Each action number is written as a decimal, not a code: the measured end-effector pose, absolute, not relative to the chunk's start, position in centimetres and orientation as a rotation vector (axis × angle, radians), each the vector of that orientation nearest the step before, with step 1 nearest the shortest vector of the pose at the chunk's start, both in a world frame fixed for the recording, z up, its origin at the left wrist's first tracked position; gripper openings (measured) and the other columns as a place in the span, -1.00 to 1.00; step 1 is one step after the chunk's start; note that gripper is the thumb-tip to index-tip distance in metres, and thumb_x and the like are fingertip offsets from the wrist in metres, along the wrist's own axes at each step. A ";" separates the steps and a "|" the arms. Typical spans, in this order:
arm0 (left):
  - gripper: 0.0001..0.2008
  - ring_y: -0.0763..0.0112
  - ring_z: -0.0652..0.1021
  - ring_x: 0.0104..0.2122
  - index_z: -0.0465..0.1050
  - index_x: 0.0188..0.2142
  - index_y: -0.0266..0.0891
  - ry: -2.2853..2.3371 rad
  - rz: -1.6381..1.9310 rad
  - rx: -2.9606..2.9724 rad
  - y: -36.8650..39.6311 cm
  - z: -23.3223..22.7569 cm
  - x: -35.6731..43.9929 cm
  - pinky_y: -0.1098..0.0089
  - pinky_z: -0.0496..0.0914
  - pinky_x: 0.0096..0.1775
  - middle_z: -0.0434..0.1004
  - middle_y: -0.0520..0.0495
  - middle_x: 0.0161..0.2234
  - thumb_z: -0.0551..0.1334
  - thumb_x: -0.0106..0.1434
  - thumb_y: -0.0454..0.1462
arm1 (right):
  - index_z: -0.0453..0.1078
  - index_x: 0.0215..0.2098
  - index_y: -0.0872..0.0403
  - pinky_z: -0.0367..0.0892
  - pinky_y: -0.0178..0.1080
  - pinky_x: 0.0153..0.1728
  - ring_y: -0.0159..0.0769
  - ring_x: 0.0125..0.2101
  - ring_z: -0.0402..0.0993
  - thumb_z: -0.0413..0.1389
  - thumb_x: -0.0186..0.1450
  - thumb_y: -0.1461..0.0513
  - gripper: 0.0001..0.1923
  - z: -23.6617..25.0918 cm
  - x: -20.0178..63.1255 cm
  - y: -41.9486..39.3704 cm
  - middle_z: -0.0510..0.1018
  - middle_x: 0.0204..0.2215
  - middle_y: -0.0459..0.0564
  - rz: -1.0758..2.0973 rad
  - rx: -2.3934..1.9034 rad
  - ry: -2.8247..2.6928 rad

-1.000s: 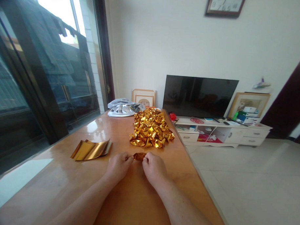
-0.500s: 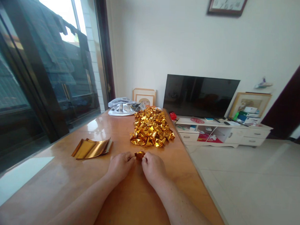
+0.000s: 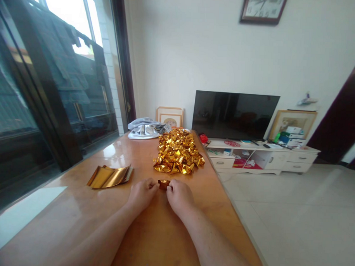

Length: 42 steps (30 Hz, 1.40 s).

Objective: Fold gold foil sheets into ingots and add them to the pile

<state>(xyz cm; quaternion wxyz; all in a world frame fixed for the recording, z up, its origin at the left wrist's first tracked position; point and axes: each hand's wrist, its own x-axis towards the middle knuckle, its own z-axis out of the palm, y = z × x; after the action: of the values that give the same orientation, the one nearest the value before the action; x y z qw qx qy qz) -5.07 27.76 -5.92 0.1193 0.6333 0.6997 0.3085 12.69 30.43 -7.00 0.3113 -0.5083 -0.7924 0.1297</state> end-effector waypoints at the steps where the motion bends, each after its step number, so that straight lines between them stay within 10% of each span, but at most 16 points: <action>1: -0.78 0.28 0.53 -0.31 0.49 -0.41 -0.13 2.048 0.910 1.831 27.9 -6.0 -5.2 0.37 0.14 -0.29 0.62 0.02 -0.39 0.18 0.26 -0.10 | 0.36 -0.46 0.06 0.02 -0.31 -0.43 -0.35 -0.45 0.37 0.09 0.28 0.28 -0.86 -7.0 12.8 30.5 0.53 -0.49 -0.07 0.355 -1.338 -2.086; 16: -0.73 0.37 0.40 -0.48 0.29 -0.60 -0.18 1.975 1.087 1.617 28.6 -6.8 -6.3 0.43 0.09 -0.46 0.31 0.09 -0.61 0.19 0.16 -0.15 | 0.46 -0.45 0.08 0.11 -0.36 -0.47 -0.34 -0.47 0.41 0.02 0.19 0.34 -0.82 -7.7 14.0 31.9 0.54 -0.54 -0.12 0.646 -1.245 -1.945; 42: -0.79 0.43 0.40 -0.59 0.41 -0.52 -0.27 1.500 1.170 1.207 28.3 -4.7 -7.1 0.40 0.27 -0.45 0.43 0.02 -0.60 0.26 0.01 -0.15 | 0.44 -0.47 0.09 0.21 -0.35 -0.47 -0.34 -0.55 0.41 0.03 0.20 0.31 -0.83 -7.8 14.2 32.1 0.51 -0.61 -0.12 0.991 -1.166 -1.765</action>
<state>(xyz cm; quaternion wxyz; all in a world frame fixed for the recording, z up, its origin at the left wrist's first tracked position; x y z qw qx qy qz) -7.12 28.34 -4.71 0.4299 0.4838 0.6010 0.4689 14.21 32.07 -7.82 0.3919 -0.4590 -0.6953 0.3903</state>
